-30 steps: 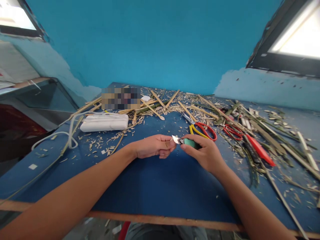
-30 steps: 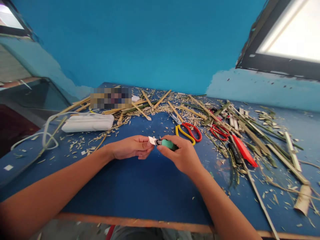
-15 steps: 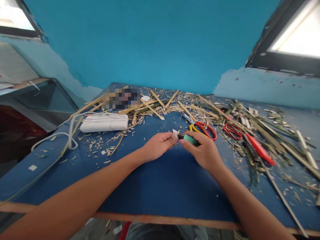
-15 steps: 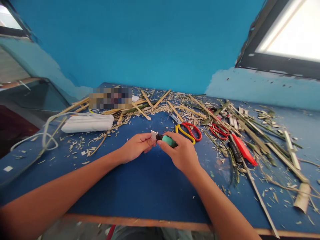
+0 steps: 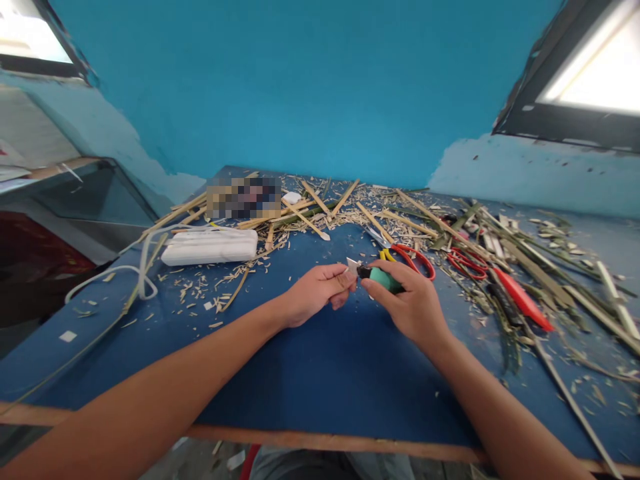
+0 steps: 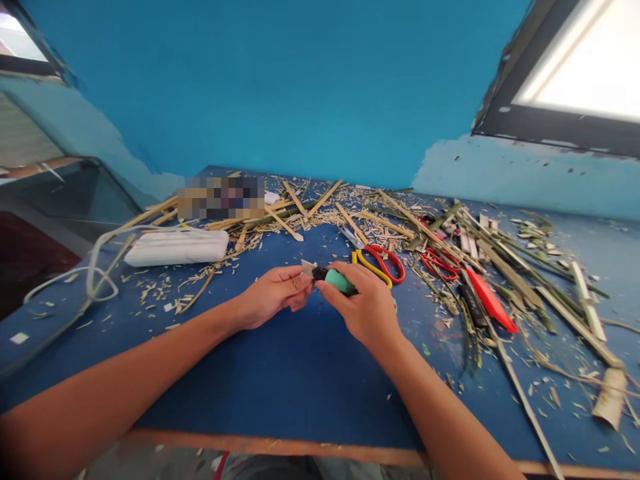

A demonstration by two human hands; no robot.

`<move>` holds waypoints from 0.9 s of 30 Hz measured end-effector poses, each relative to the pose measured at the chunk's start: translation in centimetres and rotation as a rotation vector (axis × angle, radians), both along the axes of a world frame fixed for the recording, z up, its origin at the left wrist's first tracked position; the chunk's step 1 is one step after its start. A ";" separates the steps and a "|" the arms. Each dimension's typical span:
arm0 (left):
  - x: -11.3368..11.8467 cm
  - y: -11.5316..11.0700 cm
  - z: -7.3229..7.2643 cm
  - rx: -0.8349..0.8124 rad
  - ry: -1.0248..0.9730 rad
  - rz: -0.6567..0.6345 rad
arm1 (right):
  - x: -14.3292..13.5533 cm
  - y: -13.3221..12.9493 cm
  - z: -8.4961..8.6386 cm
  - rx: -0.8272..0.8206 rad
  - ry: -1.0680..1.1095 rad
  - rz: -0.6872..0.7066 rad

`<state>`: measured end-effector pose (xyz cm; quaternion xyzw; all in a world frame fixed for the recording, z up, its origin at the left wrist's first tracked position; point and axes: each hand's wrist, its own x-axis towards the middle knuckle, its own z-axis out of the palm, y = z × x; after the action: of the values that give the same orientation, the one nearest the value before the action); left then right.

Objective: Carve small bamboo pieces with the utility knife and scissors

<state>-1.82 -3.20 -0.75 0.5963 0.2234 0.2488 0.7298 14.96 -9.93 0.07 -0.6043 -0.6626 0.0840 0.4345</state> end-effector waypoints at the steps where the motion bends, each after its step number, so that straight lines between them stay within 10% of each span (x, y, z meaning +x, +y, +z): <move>1: 0.0 0.0 0.0 0.001 0.001 0.004 | -0.1 0.0 0.0 0.012 -0.005 -0.005; 27: -0.1 -0.6 0.6 0.586 0.372 0.263 | 0.4 0.2 0.0 -0.168 0.011 0.096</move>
<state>-1.96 -3.85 -0.10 0.7811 0.3461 0.2813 0.4369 15.37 -9.72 0.07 -0.6058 -0.6788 0.1632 0.3816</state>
